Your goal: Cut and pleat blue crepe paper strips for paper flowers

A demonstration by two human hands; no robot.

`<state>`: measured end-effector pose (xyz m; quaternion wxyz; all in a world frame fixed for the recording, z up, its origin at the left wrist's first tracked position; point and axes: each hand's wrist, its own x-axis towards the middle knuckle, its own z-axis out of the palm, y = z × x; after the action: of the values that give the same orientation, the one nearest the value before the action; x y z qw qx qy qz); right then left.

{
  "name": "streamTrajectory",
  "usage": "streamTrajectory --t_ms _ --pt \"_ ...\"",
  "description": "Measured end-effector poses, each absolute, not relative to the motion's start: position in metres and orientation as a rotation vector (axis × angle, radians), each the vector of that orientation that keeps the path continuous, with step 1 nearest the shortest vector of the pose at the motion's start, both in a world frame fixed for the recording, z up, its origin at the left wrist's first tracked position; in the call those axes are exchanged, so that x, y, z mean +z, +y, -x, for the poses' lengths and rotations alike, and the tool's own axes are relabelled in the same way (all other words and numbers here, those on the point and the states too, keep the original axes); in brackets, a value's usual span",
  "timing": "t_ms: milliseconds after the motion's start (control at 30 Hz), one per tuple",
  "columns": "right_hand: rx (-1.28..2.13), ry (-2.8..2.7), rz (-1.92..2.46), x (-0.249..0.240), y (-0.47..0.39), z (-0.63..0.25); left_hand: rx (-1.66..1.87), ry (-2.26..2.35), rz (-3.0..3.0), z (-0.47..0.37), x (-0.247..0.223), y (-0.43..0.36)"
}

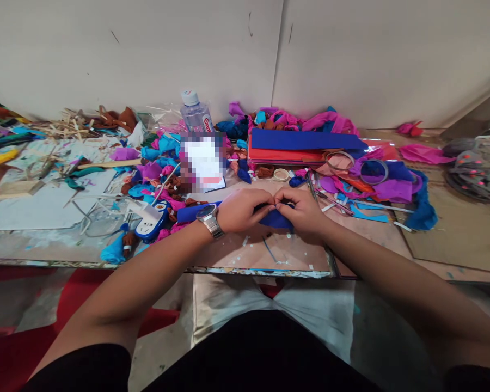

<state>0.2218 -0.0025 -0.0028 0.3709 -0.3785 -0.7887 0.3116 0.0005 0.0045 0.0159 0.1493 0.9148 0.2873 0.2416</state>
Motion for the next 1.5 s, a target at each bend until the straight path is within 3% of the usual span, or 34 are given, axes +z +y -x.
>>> streamTrajectory --t_ms 233,567,1500 --pt "0.946 -1.912 1.005 -0.003 -0.005 -0.218 0.692 0.841 -2.638 0.0 0.016 0.003" --pt "0.739 -2.001 1.002 0.0 -0.003 -0.223 0.666 0.854 -2.556 0.001 0.023 0.004" --pt "0.631 -2.052 1.046 0.005 -0.006 -0.226 0.547 0.961 -2.396 0.008 0.03 0.009"
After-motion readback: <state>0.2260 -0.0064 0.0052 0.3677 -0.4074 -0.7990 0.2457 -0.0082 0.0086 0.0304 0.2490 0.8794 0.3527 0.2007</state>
